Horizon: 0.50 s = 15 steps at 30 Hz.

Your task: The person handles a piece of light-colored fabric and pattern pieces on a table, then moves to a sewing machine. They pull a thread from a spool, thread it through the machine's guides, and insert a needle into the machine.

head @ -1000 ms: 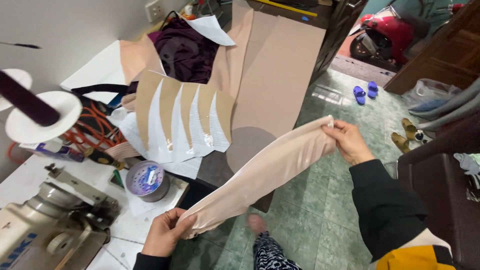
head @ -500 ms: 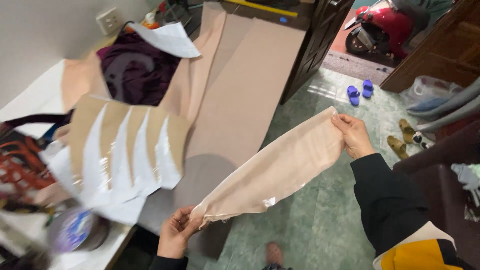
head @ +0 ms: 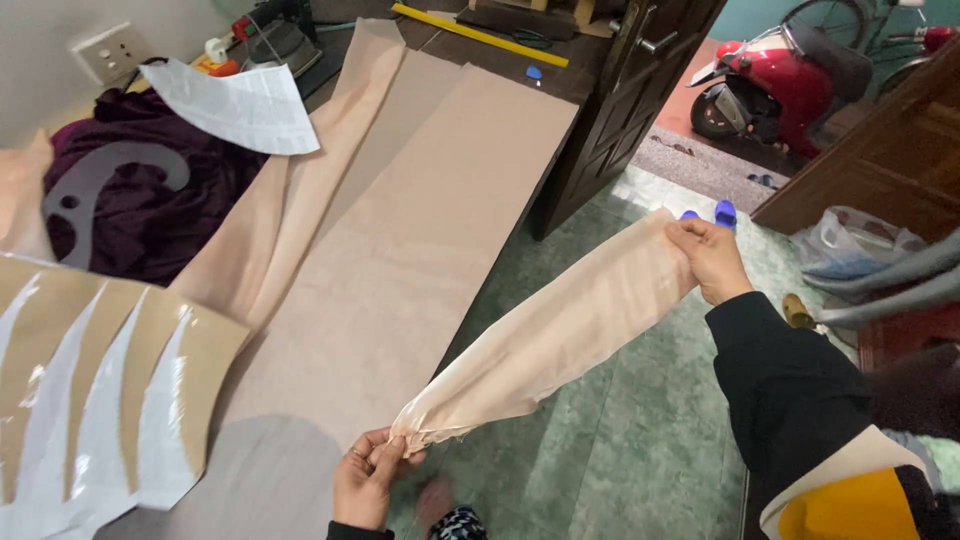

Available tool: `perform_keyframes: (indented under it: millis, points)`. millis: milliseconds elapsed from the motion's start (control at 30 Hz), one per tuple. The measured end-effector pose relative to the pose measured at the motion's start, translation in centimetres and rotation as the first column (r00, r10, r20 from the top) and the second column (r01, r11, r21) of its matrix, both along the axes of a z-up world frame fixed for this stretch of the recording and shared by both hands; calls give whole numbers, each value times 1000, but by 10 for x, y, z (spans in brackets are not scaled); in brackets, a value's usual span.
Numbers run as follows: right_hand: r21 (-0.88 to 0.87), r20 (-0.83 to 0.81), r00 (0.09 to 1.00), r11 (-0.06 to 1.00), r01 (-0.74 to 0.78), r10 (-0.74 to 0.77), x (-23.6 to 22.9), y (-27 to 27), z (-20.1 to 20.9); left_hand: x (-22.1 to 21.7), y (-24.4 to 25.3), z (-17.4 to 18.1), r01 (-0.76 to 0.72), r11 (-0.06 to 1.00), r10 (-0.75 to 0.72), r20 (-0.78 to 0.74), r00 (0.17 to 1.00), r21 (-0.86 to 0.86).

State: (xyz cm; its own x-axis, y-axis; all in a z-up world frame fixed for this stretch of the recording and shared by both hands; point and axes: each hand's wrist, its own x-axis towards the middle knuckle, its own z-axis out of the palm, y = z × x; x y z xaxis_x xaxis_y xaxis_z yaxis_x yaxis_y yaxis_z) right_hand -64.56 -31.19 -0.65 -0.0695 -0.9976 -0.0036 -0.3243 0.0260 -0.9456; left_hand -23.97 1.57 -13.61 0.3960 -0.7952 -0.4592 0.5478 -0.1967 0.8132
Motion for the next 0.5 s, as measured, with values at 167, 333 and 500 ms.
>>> perform_keyframes:
  millis: [167,333,500]
  points:
    - [-22,-50,997,998,-58,57,0,-87,-13,-21,-59,1,-3,998,7,-62,998,60]
    - [-36,-74,991,993,-111,108,-2,-181,-38,-48,-124,10,44,986,-31,-80,996,161]
    - [22,-108,986,992,-124,125,-11,-242,-75,-77,-158,-22,85,963,-47,-150,988,256]
